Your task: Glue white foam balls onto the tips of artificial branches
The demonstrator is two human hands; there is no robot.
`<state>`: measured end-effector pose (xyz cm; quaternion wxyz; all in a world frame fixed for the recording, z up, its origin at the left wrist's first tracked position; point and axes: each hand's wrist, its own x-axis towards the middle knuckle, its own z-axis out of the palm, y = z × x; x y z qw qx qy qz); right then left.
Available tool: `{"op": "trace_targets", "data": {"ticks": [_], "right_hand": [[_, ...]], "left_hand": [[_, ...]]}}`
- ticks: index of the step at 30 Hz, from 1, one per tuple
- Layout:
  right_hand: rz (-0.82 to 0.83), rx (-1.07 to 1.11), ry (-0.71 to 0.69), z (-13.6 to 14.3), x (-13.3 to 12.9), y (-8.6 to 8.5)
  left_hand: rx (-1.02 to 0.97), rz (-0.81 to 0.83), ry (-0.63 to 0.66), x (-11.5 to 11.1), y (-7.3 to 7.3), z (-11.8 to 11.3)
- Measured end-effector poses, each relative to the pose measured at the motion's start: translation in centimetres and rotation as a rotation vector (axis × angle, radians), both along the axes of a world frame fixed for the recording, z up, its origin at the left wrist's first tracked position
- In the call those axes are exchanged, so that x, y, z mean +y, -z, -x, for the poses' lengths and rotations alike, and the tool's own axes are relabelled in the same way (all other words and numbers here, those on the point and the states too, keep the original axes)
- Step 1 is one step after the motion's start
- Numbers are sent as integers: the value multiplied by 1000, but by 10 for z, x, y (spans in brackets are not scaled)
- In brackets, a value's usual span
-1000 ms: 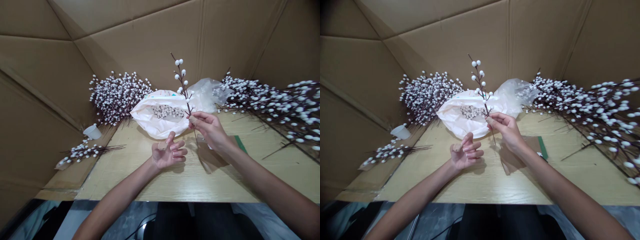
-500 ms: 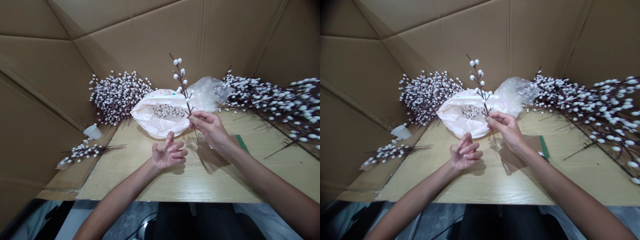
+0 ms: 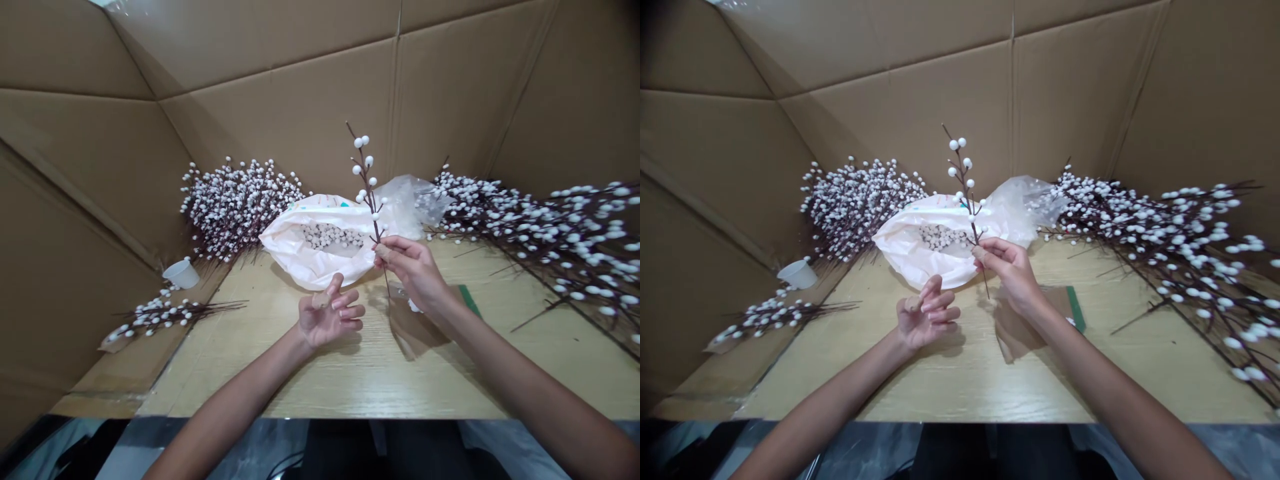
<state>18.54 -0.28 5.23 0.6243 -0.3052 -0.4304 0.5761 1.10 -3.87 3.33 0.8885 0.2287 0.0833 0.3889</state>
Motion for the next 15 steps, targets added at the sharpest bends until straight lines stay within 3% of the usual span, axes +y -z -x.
{"op": "trace_targets", "data": {"ticks": [7, 15], "right_hand": [[-8, 1, 0, 0, 0, 3], [8, -36, 27, -1, -1, 6]], "left_hand": [[-63, -39, 32, -7, -7, 0], [-216, -82, -122, -52, -41, -34]]}}
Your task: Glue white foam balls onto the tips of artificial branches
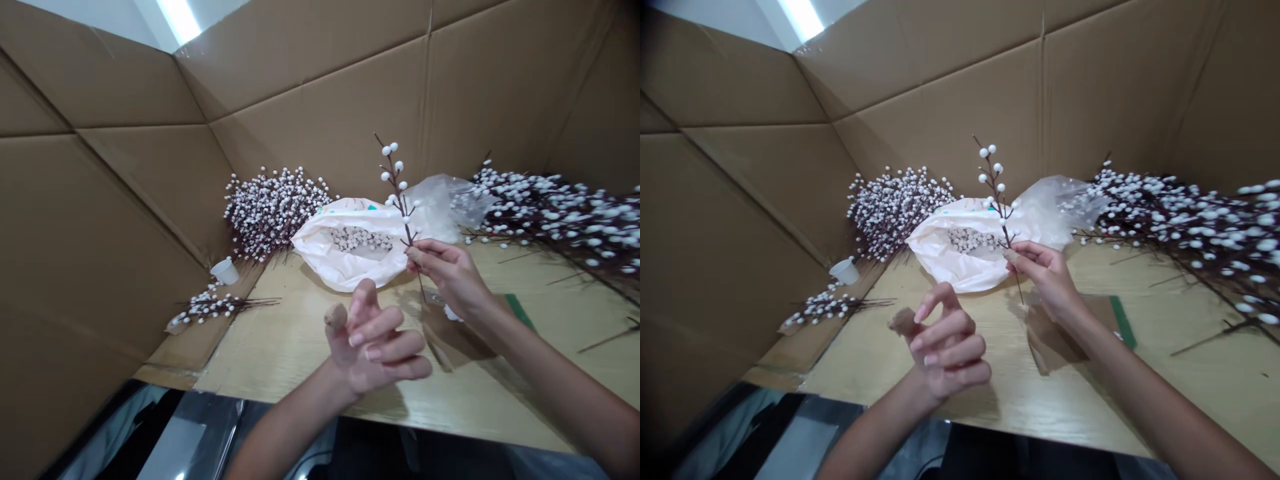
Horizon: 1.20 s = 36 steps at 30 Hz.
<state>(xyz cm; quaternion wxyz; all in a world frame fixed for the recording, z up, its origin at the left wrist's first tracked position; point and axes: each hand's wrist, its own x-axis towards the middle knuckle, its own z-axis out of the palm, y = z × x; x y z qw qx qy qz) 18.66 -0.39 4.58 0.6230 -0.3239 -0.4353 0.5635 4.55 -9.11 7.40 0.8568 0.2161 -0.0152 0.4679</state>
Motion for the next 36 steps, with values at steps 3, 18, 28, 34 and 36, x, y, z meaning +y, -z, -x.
{"op": "trace_targets", "data": {"ticks": [3, 18, 28, 34, 36], "right_hand": [[18, 0, 16, -1, -2, -3], [-2, 5, -17, -3, -5, -7], [-3, 41, -9, -3, -2, -8], [-4, 56, 3, -4, 3, -8], [7, 72, 12, -4, 5, -7]], "left_hand": [[-23, 48, -85, -16, -5, -15], [103, 135, -160, -32, 3, -31], [172, 22, 20, -5, -21, -16], [587, -83, -340, 58, -7, 28], [862, -172, -491, 82, -4, 43]]}}
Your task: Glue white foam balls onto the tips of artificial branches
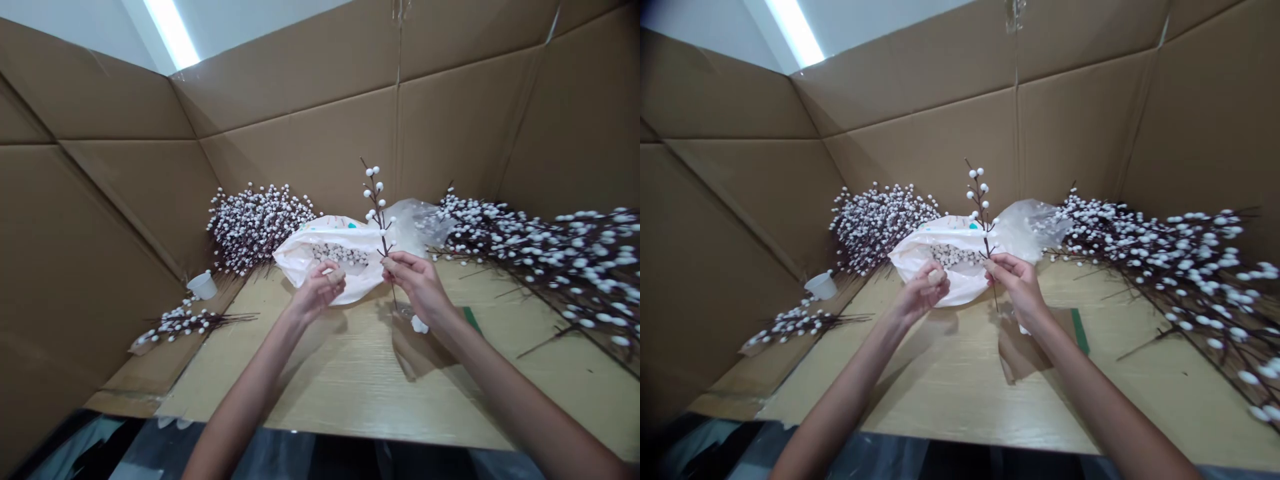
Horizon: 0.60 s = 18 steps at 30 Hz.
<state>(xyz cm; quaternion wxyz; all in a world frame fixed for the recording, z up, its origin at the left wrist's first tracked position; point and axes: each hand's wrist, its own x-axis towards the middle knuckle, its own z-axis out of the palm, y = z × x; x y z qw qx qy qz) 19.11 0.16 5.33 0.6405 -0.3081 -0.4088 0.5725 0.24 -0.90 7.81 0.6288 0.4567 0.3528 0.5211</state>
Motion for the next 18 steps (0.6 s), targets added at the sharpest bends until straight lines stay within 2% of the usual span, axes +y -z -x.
{"op": "trace_targets", "data": {"ticks": [2, 5, 8, 12, 18], "right_hand": [[5, 12, -1, -1, 1, 0], [4, 26, -7, -1, 1, -1], [13, 44, 4, -1, 1, -3], [-13, 26, -9, -1, 3, -1], [-57, 65, -30, -1, 7, 0]], "left_hand": [[425, -122, -84, 23, 1, 11], [1125, -356, -102, 57, 3, 15], [1296, -393, -76, 88, 11, 7], [1434, -381, -59, 121, 30, -8], [1507, -352, -84, 147, 51, -18]]}}
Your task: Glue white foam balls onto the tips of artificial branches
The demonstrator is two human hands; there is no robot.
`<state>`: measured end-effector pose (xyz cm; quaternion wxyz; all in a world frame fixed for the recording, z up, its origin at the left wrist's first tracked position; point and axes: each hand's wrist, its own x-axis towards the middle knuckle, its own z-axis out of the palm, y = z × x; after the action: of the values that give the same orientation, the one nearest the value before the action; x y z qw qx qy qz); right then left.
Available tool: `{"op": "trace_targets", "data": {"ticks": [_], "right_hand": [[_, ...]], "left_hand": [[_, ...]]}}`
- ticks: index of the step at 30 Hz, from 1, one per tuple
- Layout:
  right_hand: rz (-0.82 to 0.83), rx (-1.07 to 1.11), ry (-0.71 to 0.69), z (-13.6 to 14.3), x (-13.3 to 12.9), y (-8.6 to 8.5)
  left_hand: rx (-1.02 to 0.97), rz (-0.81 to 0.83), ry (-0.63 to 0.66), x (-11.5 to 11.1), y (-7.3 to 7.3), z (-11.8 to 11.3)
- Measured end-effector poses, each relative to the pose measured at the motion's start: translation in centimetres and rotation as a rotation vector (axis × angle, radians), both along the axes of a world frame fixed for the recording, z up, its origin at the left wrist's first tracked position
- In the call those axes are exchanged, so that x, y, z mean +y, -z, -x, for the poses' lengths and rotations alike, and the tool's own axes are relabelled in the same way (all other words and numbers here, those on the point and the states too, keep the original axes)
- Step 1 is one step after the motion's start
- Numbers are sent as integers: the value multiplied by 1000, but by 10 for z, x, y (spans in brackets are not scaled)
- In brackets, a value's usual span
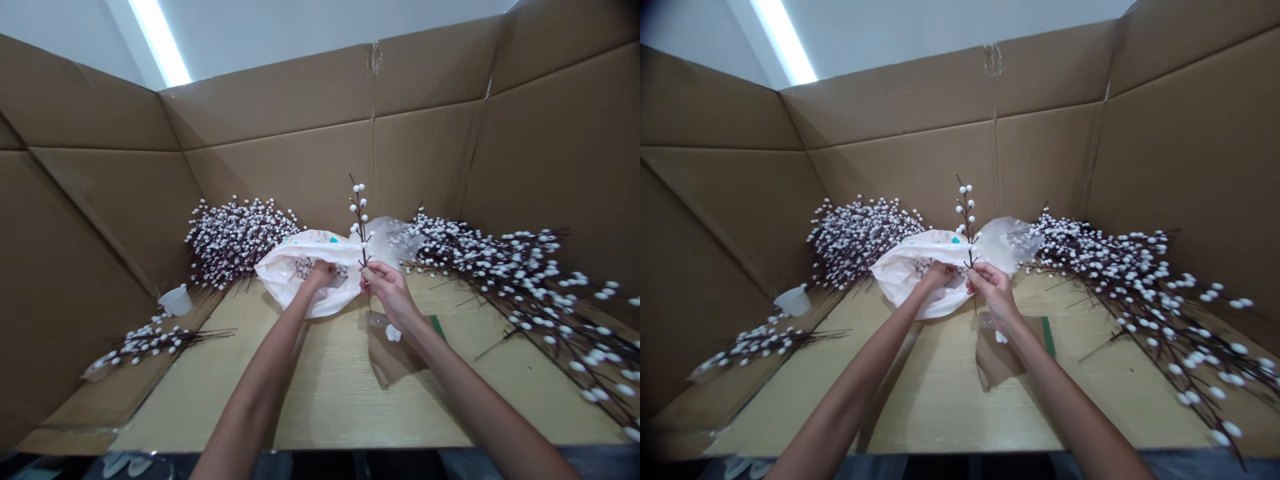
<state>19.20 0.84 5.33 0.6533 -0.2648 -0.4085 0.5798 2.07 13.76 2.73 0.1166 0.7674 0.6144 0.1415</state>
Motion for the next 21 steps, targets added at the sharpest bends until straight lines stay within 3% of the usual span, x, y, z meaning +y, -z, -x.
{"op": "trace_targets", "data": {"ticks": [5, 9, 16, 21], "right_hand": [[-15, -1, -10, 1, 0, -2], [-1, 8, -29, 0, -1, -4], [18, 0, -43, -1, -4, -7], [-22, -15, -63, 0, -9, -9]], "left_hand": [[-14, -47, -17, 3, 4, -6], [-39, -80, -28, -5, -3, -9], [-48, 47, 34, -32, -39, -10], [-83, 255, 195, -61, -77, -16]]}}
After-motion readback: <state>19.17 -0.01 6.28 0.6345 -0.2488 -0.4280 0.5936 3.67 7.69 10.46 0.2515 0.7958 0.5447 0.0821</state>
